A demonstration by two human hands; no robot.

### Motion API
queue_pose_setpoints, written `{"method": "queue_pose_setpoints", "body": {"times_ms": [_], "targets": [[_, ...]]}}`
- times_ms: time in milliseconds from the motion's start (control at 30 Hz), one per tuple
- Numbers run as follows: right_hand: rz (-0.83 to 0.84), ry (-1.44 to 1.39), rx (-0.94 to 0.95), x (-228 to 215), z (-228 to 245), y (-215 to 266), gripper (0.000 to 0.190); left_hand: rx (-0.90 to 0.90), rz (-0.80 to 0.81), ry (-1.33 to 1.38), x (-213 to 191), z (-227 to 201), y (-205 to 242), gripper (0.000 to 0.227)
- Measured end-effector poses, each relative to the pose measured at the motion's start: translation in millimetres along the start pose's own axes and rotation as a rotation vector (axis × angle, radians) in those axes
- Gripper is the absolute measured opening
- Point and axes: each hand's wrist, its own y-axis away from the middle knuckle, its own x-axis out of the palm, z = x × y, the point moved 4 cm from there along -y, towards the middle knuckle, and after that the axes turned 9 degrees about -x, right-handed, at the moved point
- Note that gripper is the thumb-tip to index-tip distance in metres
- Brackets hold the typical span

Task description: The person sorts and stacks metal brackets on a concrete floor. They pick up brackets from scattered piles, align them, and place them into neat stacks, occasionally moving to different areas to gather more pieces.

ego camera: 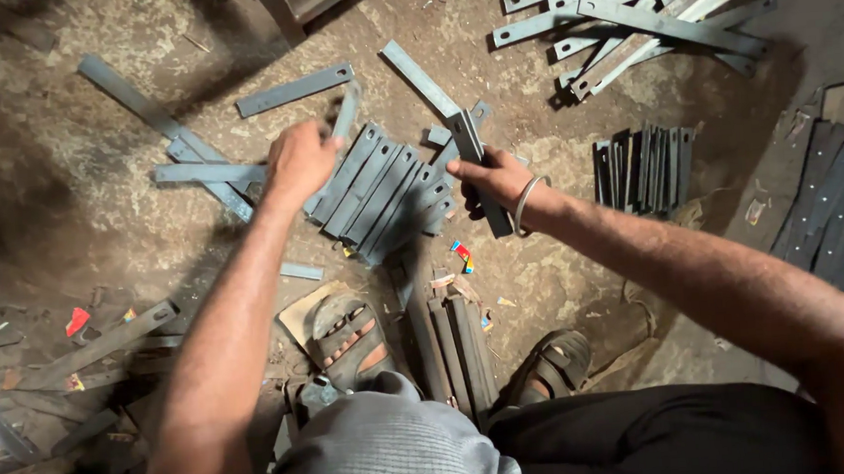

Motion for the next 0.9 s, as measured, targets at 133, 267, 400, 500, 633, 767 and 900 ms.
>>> {"method": "queue_pose_setpoints", "body": {"times_ms": [133, 267, 400, 500, 633, 767, 900], "targets": [[0.047, 0.001, -0.014, 13.2, 41.3, 1.9, 0.049, -0.134, 0.165, 0.538, -26.7, -71.4, 33.2, 0.031], [0.009, -0.234, -0.177, 13.5, 37.2, -40.1, 0.046, 0.067, 0.325, 0.558, -25.0, -127.6, 47.1, 0.031], [-0.195, -0.192, -0.239, -6.3, 37.6, -59.1, 0.030, 0.296, 0.025, 0.475, -37.2, -92.6, 17.1, 0.027], [-0.275, -0.143, -0.171, -21.5, 33.3, -57.7, 0.024, 0.052, 0.060, -0.040, -39.7, -62.4, 27.4, 0.036], [-0.297, -0.160, -0.126, -24.2, 19.4, -59.7, 0.023, 0.065, -0.001, -0.232, 19.1, -22.8, 31.1, 0.042], [-0.267, -0.156, -0.063, -21.0, 9.8, -46.4, 0.025, 0.080, -0.204, -0.177, 34.7, -19.3, 41.2, 0.038], [-0.201, -0.113, -0.069, -11.1, 17.5, -33.1, 0.031, 0.059, -0.213, -0.082, 35.9, -10.9, 29.7, 0.027]]}}
